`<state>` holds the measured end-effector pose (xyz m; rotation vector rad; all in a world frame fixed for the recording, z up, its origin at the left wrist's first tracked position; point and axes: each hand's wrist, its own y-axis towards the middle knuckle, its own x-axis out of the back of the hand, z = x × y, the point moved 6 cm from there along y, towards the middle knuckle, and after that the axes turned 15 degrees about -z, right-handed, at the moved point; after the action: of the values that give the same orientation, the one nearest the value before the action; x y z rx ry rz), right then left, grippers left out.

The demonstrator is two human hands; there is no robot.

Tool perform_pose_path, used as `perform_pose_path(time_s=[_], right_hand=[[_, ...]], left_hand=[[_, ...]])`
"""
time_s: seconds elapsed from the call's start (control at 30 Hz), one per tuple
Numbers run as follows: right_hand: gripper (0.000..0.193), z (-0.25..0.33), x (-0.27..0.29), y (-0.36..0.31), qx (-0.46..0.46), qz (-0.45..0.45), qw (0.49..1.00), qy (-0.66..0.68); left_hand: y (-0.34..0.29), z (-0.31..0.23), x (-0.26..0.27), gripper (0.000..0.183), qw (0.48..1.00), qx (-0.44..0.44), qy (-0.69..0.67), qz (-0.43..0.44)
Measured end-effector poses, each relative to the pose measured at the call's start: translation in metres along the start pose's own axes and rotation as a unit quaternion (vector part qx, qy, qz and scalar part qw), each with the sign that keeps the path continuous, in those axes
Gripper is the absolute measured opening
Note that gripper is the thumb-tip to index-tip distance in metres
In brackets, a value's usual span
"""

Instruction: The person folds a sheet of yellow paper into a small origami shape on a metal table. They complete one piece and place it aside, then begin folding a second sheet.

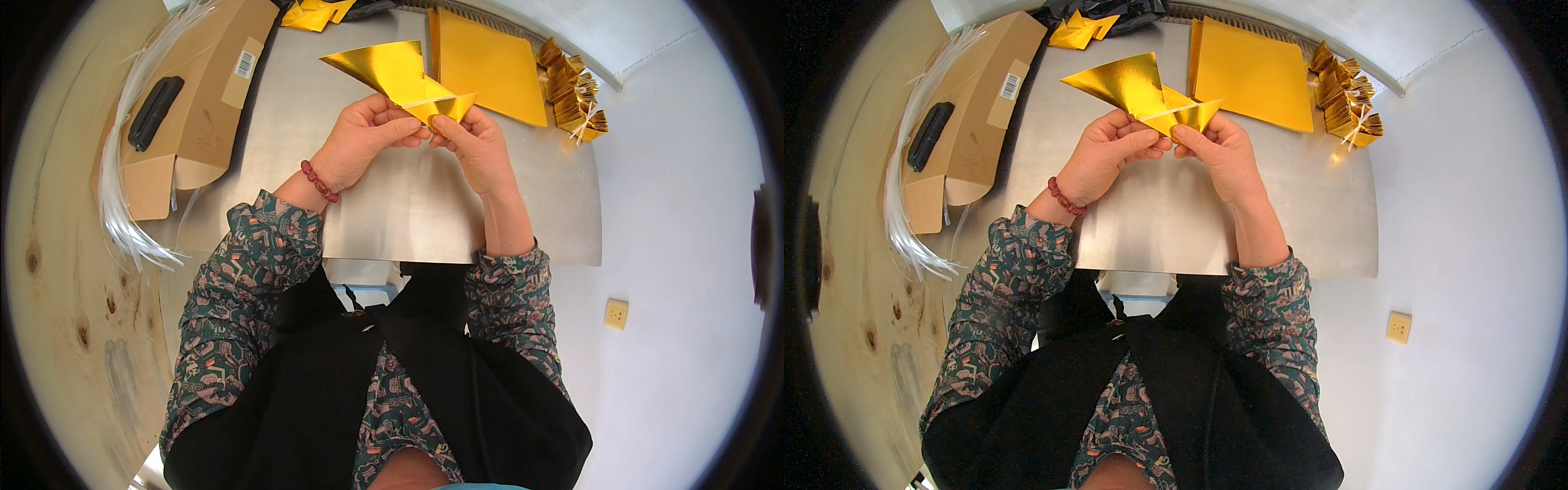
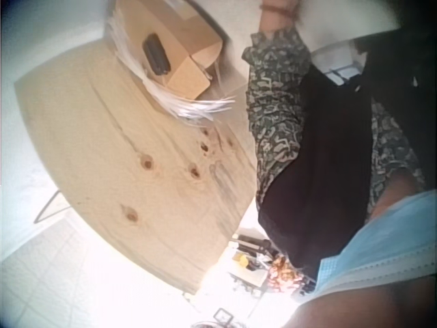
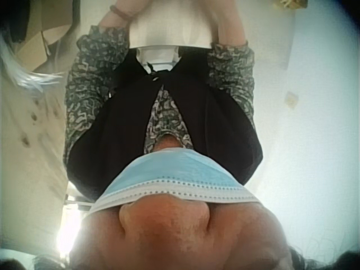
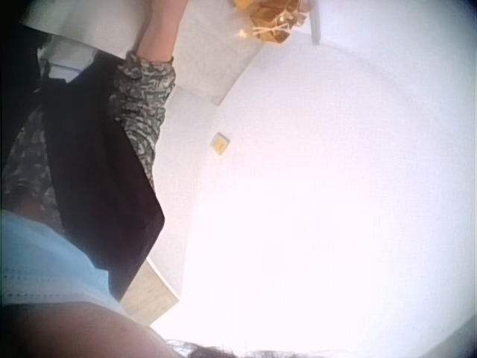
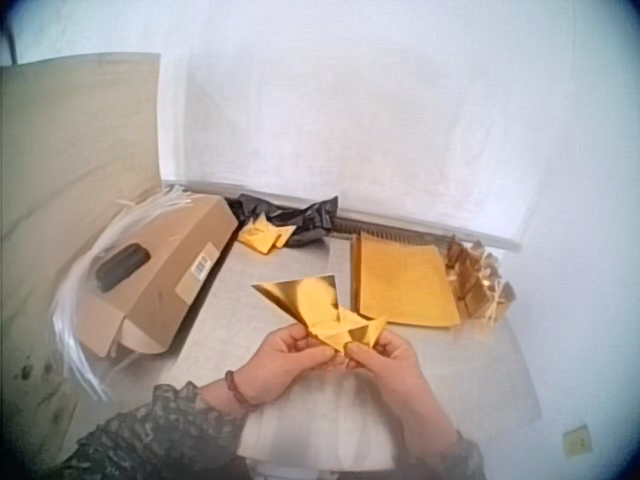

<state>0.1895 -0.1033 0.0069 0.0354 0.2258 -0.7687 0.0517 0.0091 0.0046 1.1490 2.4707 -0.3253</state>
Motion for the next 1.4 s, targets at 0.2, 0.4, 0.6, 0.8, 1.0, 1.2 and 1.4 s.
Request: perform_pose_path(time_s=[0.2,0.4,0.6,0.8,1.0,1.2,1.4], right_hand=[[0.023,0.01,0.004,0.0,0.097,-0.073,0.989,-0.088],[0.026,0.056,-0.007,-0.025,0.5,-0.141,0.783,-0.341],[0.024,0.049,-0.024,-0.023,0.5,-0.072,0.773,-0.384],[0.022,0.041,-0.024,-0.019,0.465,-0.055,0.802,-0.371],[0.023,0.039,-0.024,-0.016,0.468,-0.061,0.797,-0.378],[0.022,0.038,-0.023,-0.017,0.451,-0.056,0.816,-0.357],[0.02,0.038,-0.016,-0.015,0.429,-0.114,0.841,-0.311]], left_hand=[[0.005,0.003,0.007,0.022,0.998,0.014,0.037,-0.043],[0.01,0.004,0.007,0.021,0.993,0.023,0.105,-0.041],[0.005,-0.002,0.0,0.033,0.994,0.039,0.097,-0.033],[0.008,-0.001,0.003,0.038,0.991,0.062,0.107,-0.045],[0.009,-0.003,0.005,0.037,0.992,0.068,0.1,-0.045],[0.009,-0.005,0.005,0.039,0.99,0.068,0.111,-0.051],[0.011,-0.014,0.005,0.038,0.992,0.027,0.096,-0.072]])
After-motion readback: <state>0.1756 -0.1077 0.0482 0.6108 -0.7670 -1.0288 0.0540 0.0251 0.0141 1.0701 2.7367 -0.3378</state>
